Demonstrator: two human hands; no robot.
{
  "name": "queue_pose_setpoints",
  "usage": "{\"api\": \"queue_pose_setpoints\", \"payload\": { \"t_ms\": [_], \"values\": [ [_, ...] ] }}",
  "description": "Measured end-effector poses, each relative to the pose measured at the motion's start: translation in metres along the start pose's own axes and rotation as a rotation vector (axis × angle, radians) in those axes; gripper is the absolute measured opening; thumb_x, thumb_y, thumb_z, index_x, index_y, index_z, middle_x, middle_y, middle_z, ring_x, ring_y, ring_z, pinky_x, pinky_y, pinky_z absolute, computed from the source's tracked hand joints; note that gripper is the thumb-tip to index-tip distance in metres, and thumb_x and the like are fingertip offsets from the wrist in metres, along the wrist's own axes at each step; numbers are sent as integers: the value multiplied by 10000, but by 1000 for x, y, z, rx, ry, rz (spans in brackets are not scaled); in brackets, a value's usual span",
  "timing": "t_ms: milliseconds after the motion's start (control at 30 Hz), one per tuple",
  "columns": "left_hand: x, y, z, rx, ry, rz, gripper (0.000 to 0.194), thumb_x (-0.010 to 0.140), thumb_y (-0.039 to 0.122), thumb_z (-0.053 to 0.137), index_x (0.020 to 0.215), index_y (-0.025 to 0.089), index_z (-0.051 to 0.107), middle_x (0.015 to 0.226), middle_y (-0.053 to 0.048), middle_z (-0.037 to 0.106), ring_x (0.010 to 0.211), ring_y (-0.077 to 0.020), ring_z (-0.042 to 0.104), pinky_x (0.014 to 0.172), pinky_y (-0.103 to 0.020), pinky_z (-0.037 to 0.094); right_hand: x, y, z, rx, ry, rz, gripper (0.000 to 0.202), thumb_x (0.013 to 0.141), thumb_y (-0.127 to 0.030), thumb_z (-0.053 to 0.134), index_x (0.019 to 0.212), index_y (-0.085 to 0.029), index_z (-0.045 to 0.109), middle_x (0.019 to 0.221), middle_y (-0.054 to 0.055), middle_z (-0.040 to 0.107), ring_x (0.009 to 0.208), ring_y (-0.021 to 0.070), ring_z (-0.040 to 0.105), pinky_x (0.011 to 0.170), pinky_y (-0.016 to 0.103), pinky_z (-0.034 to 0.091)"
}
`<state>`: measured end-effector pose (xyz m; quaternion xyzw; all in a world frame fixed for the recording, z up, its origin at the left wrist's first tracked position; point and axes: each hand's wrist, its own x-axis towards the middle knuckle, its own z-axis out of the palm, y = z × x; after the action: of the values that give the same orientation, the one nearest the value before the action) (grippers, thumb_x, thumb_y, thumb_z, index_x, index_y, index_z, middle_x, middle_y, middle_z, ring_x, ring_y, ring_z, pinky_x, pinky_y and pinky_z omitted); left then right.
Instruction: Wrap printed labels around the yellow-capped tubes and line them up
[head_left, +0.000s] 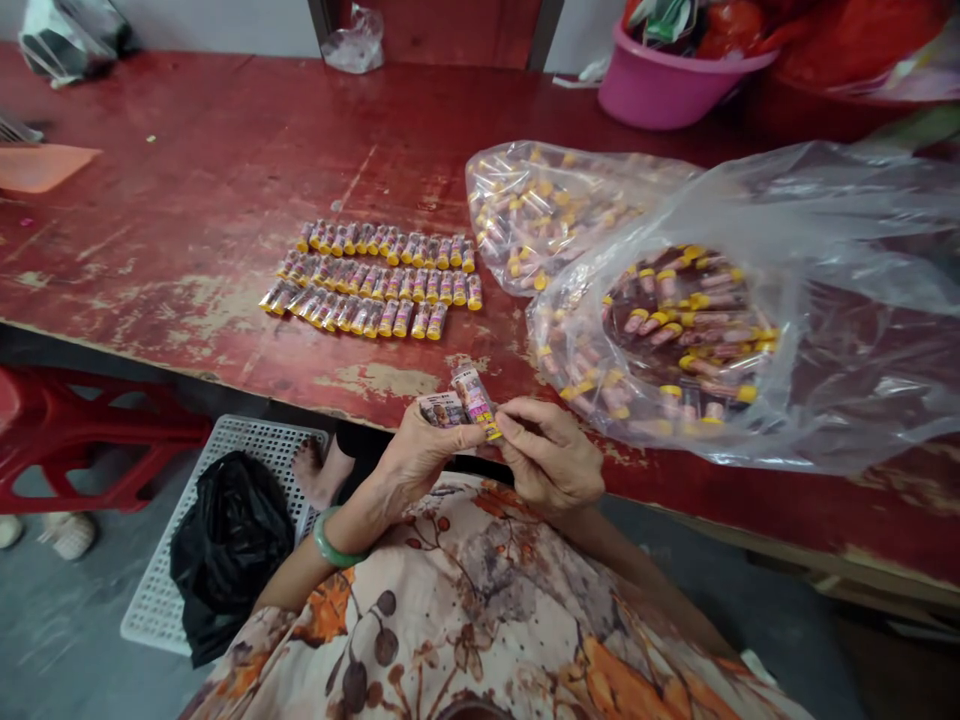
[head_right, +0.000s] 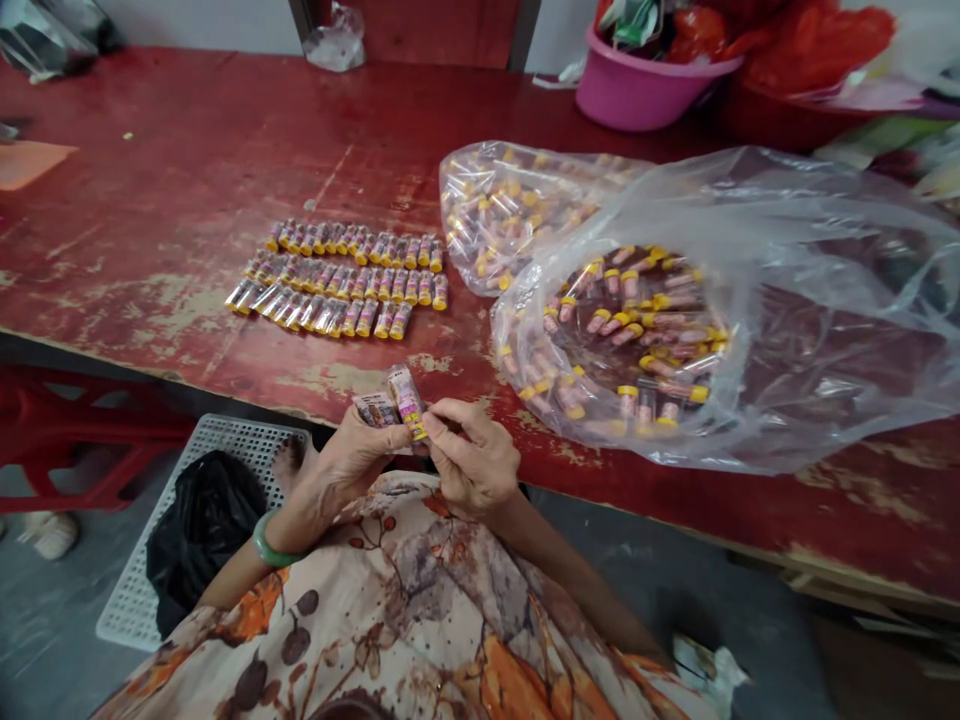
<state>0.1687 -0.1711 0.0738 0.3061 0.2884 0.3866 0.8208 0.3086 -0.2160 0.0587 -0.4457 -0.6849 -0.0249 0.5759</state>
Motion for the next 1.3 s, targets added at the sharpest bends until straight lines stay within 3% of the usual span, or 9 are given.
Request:
{"api": "queue_pose_setpoints", "payload": {
  "t_ms": [200, 300, 400, 500, 600, 733, 833, 1033, 1300],
  "values": [
    [3, -6, -10, 57, 61, -8, 255, 603, 191, 838, 812, 135, 704, 760, -12, 666, 655, -109, 585, 678, -254, 493, -7, 7, 2, -60, -37, -32, 415, 822, -55, 581, 1178, -263, 635, 1010, 82, 680, 911, 177, 664, 686, 278, 543],
    [4, -4, -16, 94, 70, -7, 245, 614, 207, 834, 811, 132, 711, 747, -15, 678, 649, -111, 598, 664, -245, 502, 0, 9, -4, 75, -144, 51, 397, 805, -68, 598, 1143, -270, 653, 1020, 65, 682, 905, 173, 662, 704, 279, 543],
    [6, -1, -18, 146, 85, -35, 255, 587, 231, 850, 781, 125, 722, 724, -22, 694, 633, -128, 620, 656, -267, 531, 8, 12, -10, 313, -238, 373, 297, 807, -130, 612, 1062, -264, 683, 983, 39, 685, 762, 143, 644, 645, 274, 530],
    [8, 2, -18, 168, 78, -65, 311, 550, 242, 868, 811, 131, 740, 751, -30, 719, 640, -141, 641, 680, -293, 553, 15, 18, -8, 532, -181, 765, 198, 823, -215, 612, 1002, -246, 693, 886, 14, 698, 550, 94, 553, 513, 250, 471],
    [10, 1, -21, 186, 48, -59, 319, 550, 244, 868, 825, 135, 748, 775, -34, 732, 658, -142, 648, 707, -287, 546, 20, 24, 3, 595, -182, 939, 190, 774, -311, 684, 933, -208, 702, 747, -1, 688, 485, 81, 506, 478, 238, 437],
    [13, -3, -29, 263, 71, 4, 273, 544, 231, 870, 765, 128, 746, 736, -28, 723, 655, -133, 635, 696, -250, 517, 27, 27, 16, 458, -280, 960, 372, 609, -326, 813, 924, -172, 691, 768, 20, 706, 658, 135, 631, 598, 253, 504],
    [15, -4, -33, 245, 95, 0, 295, 520, 231, 880, 754, 119, 738, 706, -27, 709, 635, -136, 631, 678, -257, 525, 28, 28, 20, 450, -318, 975, 408, 600, -324, 814, 950, -162, 681, 811, 41, 722, 699, 153, 657, 621, 268, 519],
    [17, -2, -37, 89, 129, -80, 379, 532, 248, 876, 858, 127, 724, 773, -52, 722, 631, -167, 662, 595, -288, 571, 25, 31, 27, 623, -213, 1070, 379, 592, -297, 824, 925, -178, 688, 827, 21, 725, 742, 144, 667, 689, 271, 536],
    [19, 0, -49, 2, 276, -126, 377, 581, 232, 858, 874, 75, 683, 714, -79, 708, 589, -156, 670, 562, -240, 565, 33, 47, 39, 685, -72, 1218, 402, 549, -329, 802, 877, -147, 657, 673, -8, 665, 480, 80, 528, 426, 206, 425]
  ]
}}
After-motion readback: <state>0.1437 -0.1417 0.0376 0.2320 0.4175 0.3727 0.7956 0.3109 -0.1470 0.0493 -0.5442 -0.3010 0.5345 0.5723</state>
